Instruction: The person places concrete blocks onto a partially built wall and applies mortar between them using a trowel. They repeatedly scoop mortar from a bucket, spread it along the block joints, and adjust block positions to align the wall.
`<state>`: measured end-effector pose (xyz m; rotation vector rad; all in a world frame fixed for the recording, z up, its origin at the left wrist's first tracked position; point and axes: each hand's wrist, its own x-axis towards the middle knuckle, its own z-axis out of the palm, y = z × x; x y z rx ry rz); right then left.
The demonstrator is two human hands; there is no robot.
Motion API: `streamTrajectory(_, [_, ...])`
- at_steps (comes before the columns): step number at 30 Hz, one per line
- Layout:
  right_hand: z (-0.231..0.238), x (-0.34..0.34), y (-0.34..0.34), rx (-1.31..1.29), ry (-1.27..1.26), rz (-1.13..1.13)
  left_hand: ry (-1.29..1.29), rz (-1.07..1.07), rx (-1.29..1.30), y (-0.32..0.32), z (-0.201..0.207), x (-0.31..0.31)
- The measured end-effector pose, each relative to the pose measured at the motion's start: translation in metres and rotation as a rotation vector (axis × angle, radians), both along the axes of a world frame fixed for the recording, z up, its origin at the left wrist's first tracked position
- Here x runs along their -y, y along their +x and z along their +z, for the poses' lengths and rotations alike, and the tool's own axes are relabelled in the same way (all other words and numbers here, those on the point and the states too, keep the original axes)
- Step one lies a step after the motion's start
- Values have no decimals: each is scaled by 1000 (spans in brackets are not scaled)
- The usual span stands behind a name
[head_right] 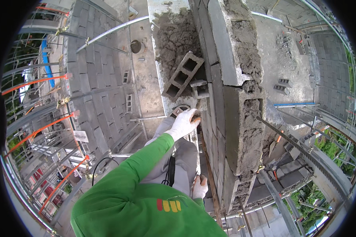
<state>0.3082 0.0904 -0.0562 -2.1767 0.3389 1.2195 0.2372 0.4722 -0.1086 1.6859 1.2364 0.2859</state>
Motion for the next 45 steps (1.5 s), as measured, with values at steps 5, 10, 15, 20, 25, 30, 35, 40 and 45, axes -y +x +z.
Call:
streamTrajectory(5, [-48,-144,55,-39,234,438,-518,559,91,-31,-150,-23])
streamTrajectory(10, [-171,-321,66,86,-3,998,-735,1071,420,-66,-280,21])
streamTrajectory(15, [-269,-534,78,753,99,1559,-904,1451,400,-103,-371,44])
streamTrajectory(20, [-328,-674,93,896,-133,1866,-730,1484,312,-82,-430,5])
streamTrajectory(25, [-361,-689,93,781,-88,1744,-481,1533,477,-62,-448,-18])
streamTrajectory(30, [-336,-672,82,802,-148,1756,-706,1677,422,-75,-419,-35])
streamTrajectory(35, [-288,-648,70,736,-141,1661,-522,1557,314,-112,-367,-44])
streamTrajectory(40, [-234,-601,62,714,-60,1513,-408,1439,155,-165,-297,-41])
streamTrajectory(45, [-156,-520,50,522,-124,1195,-221,1139,-78,-235,-183,-54])
